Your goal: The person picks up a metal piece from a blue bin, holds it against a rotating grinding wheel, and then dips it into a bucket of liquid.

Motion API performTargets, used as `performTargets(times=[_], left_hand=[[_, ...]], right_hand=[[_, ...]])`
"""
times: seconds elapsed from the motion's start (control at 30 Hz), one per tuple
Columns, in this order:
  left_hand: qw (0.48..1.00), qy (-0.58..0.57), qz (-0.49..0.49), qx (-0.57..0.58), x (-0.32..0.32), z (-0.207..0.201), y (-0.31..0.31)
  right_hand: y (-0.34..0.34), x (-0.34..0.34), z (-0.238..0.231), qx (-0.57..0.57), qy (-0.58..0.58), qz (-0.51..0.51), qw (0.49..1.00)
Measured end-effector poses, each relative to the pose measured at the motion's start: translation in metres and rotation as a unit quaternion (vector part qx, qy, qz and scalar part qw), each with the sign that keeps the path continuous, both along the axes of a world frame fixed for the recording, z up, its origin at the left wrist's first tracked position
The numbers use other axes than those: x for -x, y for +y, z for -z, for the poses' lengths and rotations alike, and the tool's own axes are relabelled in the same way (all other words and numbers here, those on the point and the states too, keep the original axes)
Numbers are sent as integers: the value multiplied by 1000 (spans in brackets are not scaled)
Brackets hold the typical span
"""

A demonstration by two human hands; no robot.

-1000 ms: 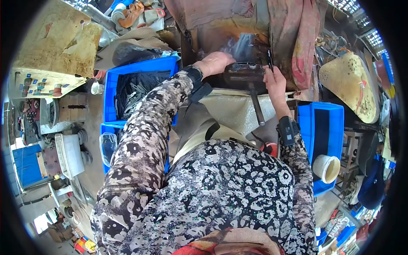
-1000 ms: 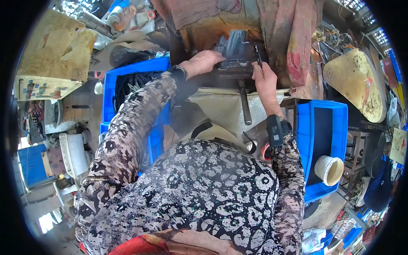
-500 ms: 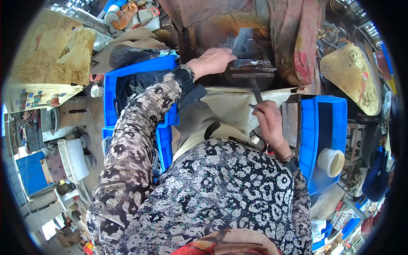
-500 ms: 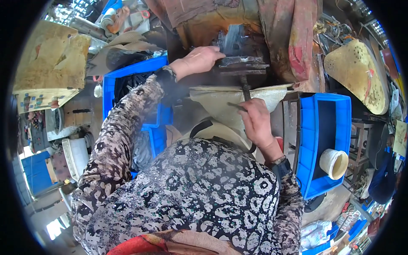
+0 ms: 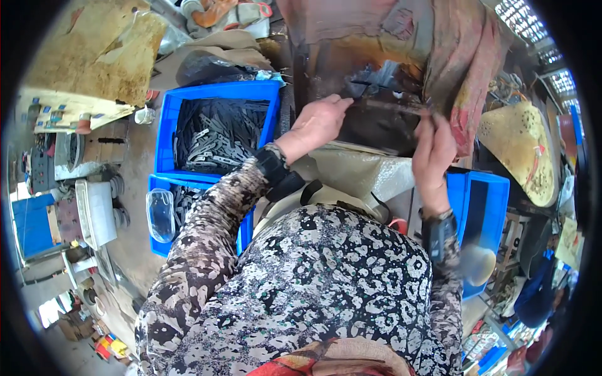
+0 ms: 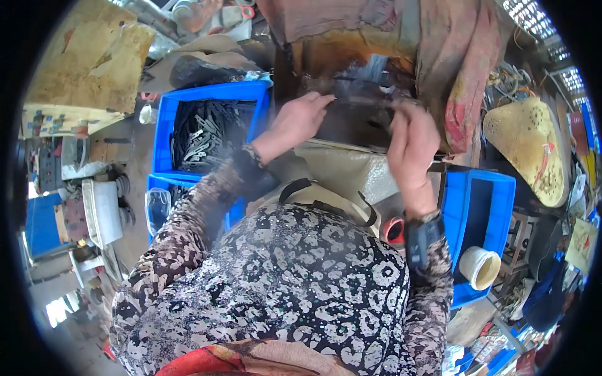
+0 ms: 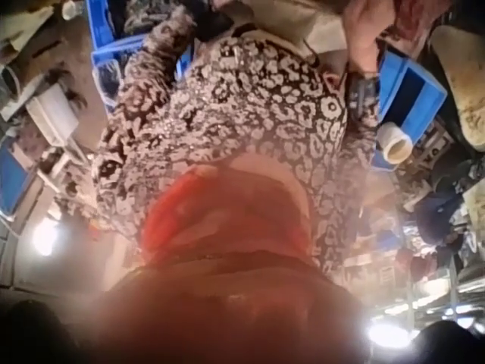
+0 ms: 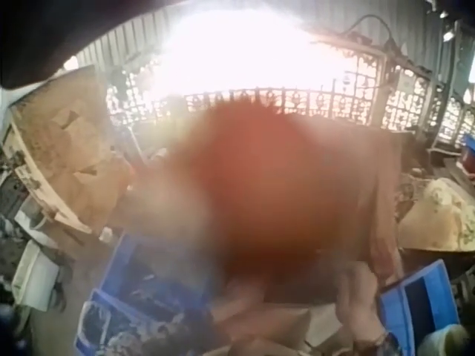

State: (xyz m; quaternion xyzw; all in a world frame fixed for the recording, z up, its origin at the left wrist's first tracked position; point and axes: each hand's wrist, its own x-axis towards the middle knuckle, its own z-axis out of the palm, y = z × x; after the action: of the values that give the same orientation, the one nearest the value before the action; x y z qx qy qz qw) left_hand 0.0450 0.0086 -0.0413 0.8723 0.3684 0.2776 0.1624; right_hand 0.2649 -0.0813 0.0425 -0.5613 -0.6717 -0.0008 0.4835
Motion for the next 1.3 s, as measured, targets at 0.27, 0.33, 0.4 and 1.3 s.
performTargets(times=[0.27, 0.33, 0.4, 1.3], left_hand=[[991, 77, 105, -6, -41, 1, -4], [988, 101, 117, 1, -50, 1, -5], [985, 108, 133, -6, -53, -1, -9], [982, 38, 183, -43, -50, 29, -44]], right_hand=[[90, -68, -37, -1, -23, 179, 984], [107, -91, -37, -10, -54, 203, 978], [114, -110, -37, -20, -82, 221, 972], [28, -121, -42, -71, -75, 389, 915]])
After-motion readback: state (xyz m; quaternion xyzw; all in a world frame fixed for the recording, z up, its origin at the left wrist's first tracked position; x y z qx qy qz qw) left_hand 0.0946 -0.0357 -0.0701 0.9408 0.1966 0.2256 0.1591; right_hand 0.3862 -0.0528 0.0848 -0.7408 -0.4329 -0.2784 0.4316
